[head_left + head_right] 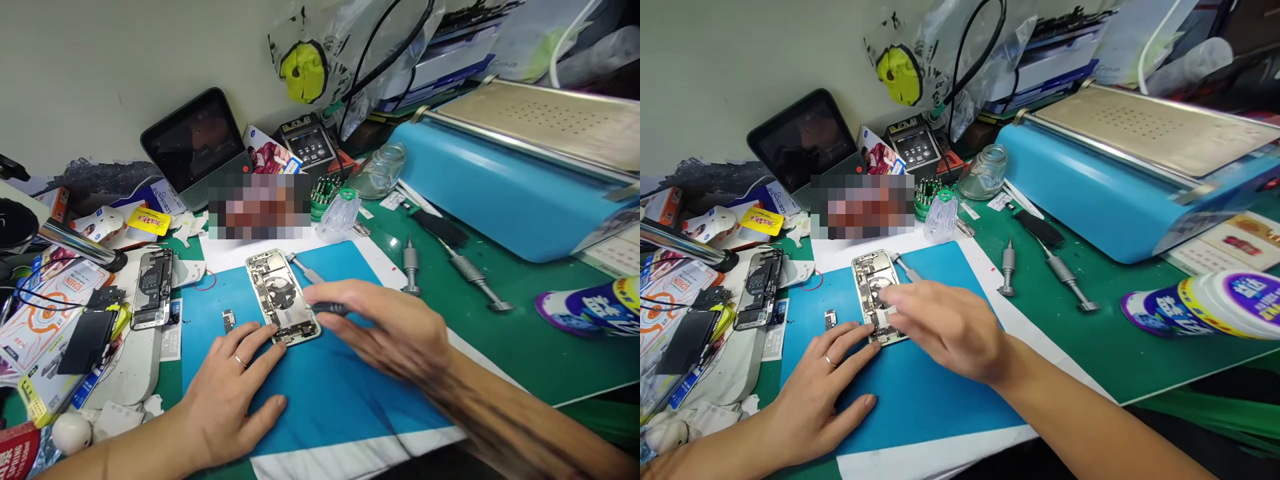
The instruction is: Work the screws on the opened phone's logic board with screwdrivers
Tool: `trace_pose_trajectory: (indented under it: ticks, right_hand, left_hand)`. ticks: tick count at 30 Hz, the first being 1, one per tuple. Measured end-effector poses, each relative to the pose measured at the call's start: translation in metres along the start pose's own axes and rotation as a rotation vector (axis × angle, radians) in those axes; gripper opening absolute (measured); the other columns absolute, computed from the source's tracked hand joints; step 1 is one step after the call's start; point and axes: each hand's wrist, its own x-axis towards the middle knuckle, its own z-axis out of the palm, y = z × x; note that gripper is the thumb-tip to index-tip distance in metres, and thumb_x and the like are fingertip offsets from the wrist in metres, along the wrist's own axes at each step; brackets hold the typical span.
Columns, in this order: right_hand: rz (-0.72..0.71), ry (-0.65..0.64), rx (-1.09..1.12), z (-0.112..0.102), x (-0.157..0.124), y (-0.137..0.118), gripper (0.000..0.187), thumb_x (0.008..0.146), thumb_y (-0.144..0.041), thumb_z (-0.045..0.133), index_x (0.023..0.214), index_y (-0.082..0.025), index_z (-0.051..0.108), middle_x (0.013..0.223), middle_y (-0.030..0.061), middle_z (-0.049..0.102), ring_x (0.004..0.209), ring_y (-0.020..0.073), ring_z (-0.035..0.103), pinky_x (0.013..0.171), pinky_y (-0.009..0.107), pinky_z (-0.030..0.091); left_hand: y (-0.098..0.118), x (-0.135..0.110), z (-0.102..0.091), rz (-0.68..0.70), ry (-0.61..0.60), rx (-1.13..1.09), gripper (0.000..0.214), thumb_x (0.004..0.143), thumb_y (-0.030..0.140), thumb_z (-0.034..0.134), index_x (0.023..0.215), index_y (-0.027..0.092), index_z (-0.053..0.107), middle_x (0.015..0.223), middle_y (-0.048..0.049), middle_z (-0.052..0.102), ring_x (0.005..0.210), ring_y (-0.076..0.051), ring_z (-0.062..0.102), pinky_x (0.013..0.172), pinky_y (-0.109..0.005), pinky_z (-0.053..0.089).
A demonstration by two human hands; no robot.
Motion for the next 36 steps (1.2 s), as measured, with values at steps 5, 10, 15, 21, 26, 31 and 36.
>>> trace_pose_trajectory:
  ticks: [5,10,15,21,26,31,36]
  right_hand:
    - [-0.034,0.120,0.141,0.008,-0.006,0.017,0.072,0.087,-0.005,0.067,0.147,-0.036,0.042,0.109,0.0024,0.077,0.085,0.0192,0.077,0.077,0.035,0.068]
    - [0.040,0.083,0.124,0.014,-0.013,0.017,0.069,0.087,-0.006,0.067,0.145,-0.038,0.045,0.109,0.0030,0.075,0.090,0.0206,0.077,0.071,0.033,0.068]
    - [0.026,0.074,0.107,0.015,-0.014,0.020,0.070,0.087,-0.004,0.067,0.144,-0.039,0.046,0.111,0.0010,0.075,0.095,0.0190,0.075,0.074,0.032,0.068]
    - [0.027,0.057,0.080,0.015,-0.010,0.022,0.068,0.089,-0.007,0.066,0.145,-0.039,0.045,0.109,0.0015,0.076,0.095,0.0198,0.076,0.075,0.031,0.068]
    - [0.021,0.053,0.094,0.016,-0.007,0.021,0.068,0.090,-0.010,0.066,0.147,-0.038,0.040,0.104,0.0016,0.076,0.088,0.0186,0.077,0.075,0.031,0.068]
    - [0.025,-0.007,0.113,0.016,-0.007,0.018,0.061,0.092,-0.013,0.065,0.144,-0.035,0.042,0.103,0.0023,0.076,0.088,0.0189,0.077,0.075,0.031,0.069]
    - [0.050,-0.048,0.091,0.016,-0.010,0.016,0.053,0.092,-0.017,0.066,0.139,-0.034,0.048,0.100,-0.0001,0.077,0.085,0.0174,0.077,0.073,0.028,0.069]
  left_hand:
    - [0.003,-0.003,0.001,0.031,0.076,0.026,0.056,0.097,0.035,0.055,0.148,0.018,0.040,0.153,-0.0186,0.037,0.134,-0.036,0.042,0.102,-0.055,0.046]
    - [0.008,-0.004,0.003,0.032,0.139,0.090,0.056,0.097,0.039,0.055,0.146,0.014,0.044,0.124,-0.0171,0.054,0.109,-0.032,0.052,0.091,-0.051,0.050]
    - [0.008,-0.001,0.003,0.025,0.114,0.111,0.061,0.097,0.048,0.054,0.146,0.012,0.045,0.117,-0.0166,0.055,0.099,-0.031,0.053,0.084,-0.050,0.051]
    - [0.007,0.000,0.003,0.014,0.076,0.074,0.061,0.098,0.049,0.053,0.146,0.012,0.045,0.117,-0.0166,0.054,0.099,-0.031,0.051,0.083,-0.052,0.050]
    - [0.007,0.000,0.003,0.007,0.078,0.063,0.060,0.098,0.047,0.053,0.146,0.013,0.044,0.117,-0.0164,0.054,0.099,-0.031,0.050,0.083,-0.052,0.049]
    - [0.008,0.000,0.003,0.002,0.078,0.063,0.060,0.097,0.048,0.054,0.145,0.013,0.045,0.117,-0.0161,0.055,0.098,-0.031,0.050,0.083,-0.051,0.049]
    - [0.008,0.002,0.003,0.002,0.070,0.078,0.060,0.097,0.048,0.053,0.146,0.013,0.045,0.117,-0.0159,0.055,0.099,-0.030,0.051,0.084,-0.051,0.049]
